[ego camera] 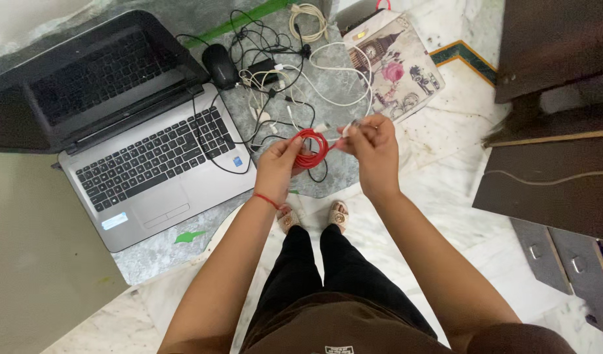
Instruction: The person organizes a cluttered desk by coiling and bundling multiple cables, including a white power cable, a red USB cable, a black power adapter cable, and a white earphone cable. They place the coiled cables on the desk and briefly open a drawer to store a black power strip.
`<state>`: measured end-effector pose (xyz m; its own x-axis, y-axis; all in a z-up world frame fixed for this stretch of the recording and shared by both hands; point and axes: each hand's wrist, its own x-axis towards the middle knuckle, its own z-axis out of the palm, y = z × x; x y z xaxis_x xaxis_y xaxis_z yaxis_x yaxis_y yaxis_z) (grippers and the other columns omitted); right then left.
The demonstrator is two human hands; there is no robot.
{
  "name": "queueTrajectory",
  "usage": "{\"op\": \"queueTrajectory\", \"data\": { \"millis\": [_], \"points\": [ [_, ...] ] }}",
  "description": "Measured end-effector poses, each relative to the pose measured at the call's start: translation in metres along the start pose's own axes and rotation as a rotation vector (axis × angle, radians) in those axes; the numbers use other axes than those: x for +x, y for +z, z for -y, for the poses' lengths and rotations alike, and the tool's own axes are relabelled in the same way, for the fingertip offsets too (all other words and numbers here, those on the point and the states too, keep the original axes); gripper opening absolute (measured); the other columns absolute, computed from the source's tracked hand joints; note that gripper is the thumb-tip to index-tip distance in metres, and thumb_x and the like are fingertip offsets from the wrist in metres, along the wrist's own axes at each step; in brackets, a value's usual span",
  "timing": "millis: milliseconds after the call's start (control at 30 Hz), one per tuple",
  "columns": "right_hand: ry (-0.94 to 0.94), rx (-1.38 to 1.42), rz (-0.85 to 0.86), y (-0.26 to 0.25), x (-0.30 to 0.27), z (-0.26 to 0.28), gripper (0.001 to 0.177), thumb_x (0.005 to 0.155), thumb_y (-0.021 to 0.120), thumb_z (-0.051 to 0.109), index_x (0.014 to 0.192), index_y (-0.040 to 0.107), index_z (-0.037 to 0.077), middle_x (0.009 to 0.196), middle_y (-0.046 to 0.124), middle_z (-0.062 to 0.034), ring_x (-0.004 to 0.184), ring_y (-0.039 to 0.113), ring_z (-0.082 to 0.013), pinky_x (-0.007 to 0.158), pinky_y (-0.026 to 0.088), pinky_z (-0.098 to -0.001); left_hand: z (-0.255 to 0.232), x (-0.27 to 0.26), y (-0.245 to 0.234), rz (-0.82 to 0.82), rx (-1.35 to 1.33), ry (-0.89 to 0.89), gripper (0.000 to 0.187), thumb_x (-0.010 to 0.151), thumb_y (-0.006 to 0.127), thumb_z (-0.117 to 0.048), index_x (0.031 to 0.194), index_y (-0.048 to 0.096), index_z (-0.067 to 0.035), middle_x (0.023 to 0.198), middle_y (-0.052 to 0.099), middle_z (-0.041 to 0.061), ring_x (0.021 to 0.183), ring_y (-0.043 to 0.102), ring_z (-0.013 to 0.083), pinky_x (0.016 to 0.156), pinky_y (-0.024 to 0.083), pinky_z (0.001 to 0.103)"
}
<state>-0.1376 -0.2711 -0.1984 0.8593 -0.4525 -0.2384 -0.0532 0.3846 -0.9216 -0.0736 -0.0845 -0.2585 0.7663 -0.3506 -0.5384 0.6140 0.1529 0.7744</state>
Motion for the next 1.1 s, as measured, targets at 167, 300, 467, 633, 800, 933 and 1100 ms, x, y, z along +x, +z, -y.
{"op": "queueTrajectory", "data": {
  "millis": [167,300,467,633,800,933,1100],
  "points": [
    [-0.548,-0.826,0.481,0.016,-0.022,0.03,0.016,0.092,0.074,0.011,0.108,0.072,0.008,0.096,0.074,-0.0095,0.088,0.072,-0.0235,0.078,0.057,-0.0354,-0.001,0.002,-0.001,-0.087,0.095,-0.021,0.03,0.099,0.069,-0.024,0.106,0.073,0.006,0.09,0.075,0.009,0.073,0.071,0.0122,0.066,0.06,0.028],
    [-0.56,-1.091,0.421,0.027,-0.01,0.027,0.014,0.086,0.079,0.012,0.1,0.078,0.008,0.087,0.073,-0.0114,0.081,0.069,-0.0286,0.07,0.054,-0.0382,-0.01,-0.008,0.011,-0.1,0.448,0.255,0.026,0.097,0.07,-0.021,0.114,0.078,-0.003,0.087,0.078,0.005,0.074,0.069,0.0089,0.067,0.056,0.026],
    [-0.519,-1.0,0.204,0.037,-0.004,0.004,0.014,0.083,0.081,0.01,0.093,0.073,0.008,0.086,0.072,-0.0108,0.078,0.07,-0.0279,0.068,0.056,-0.0373,-0.015,-0.027,0.032,-0.231,0.366,0.403,0.022,0.099,0.069,-0.016,0.117,0.076,-0.006,0.096,0.078,0.005,0.082,0.07,0.0072,0.072,0.058,0.025],
    [-0.206,-0.915,-0.025,0.04,-0.005,-0.011,0.034,0.081,0.08,0.004,0.099,0.051,0.003,0.076,0.066,-0.0107,0.067,0.068,-0.0241,0.06,0.053,-0.0351,0.0,-0.042,0.047,-0.348,0.574,0.637,0.026,0.096,0.072,-0.017,0.119,0.074,-0.006,0.102,0.076,0.008,0.084,0.072,0.0086,0.074,0.058,0.026],
    [-0.08,-0.525,-0.031,0.03,0.002,-0.005,0.049,0.076,0.079,0.004,0.103,0.04,0.009,0.095,0.052,-0.0032,0.068,0.072,-0.0086,0.052,0.055,-0.0255,0.021,-0.019,0.043,-0.302,0.423,0.445,0.026,0.097,0.072,-0.017,0.12,0.076,-0.006,0.099,0.078,0.007,0.085,0.07,0.0118,0.075,0.058,0.028],
    [-0.024,-0.641,0.091,0.006,0.014,0.011,0.053,0.073,0.086,0.006,0.108,0.046,0.007,0.1,0.054,-0.0046,0.059,0.054,-0.0055,0.047,0.044,-0.0227,0.029,0.008,0.03,-0.112,-0.129,0.247,0.029,0.102,0.067,-0.019,0.124,0.071,0.0,0.101,0.076,0.009,0.087,0.072,0.0118,0.078,0.062,0.028],
    [0.288,-0.553,0.203,-0.018,0.016,0.004,0.037,0.078,0.081,0.016,0.109,0.062,0.012,0.09,0.065,-0.0006,0.053,0.051,-0.0023,0.045,0.038,-0.0204,0.035,0.013,0.026,0.0,-0.146,0.032,0.029,0.101,0.063,-0.02,0.123,0.069,-0.002,0.101,0.075,0.007,0.082,0.074,0.0109,0.072,0.063,0.027]
  ]
}}
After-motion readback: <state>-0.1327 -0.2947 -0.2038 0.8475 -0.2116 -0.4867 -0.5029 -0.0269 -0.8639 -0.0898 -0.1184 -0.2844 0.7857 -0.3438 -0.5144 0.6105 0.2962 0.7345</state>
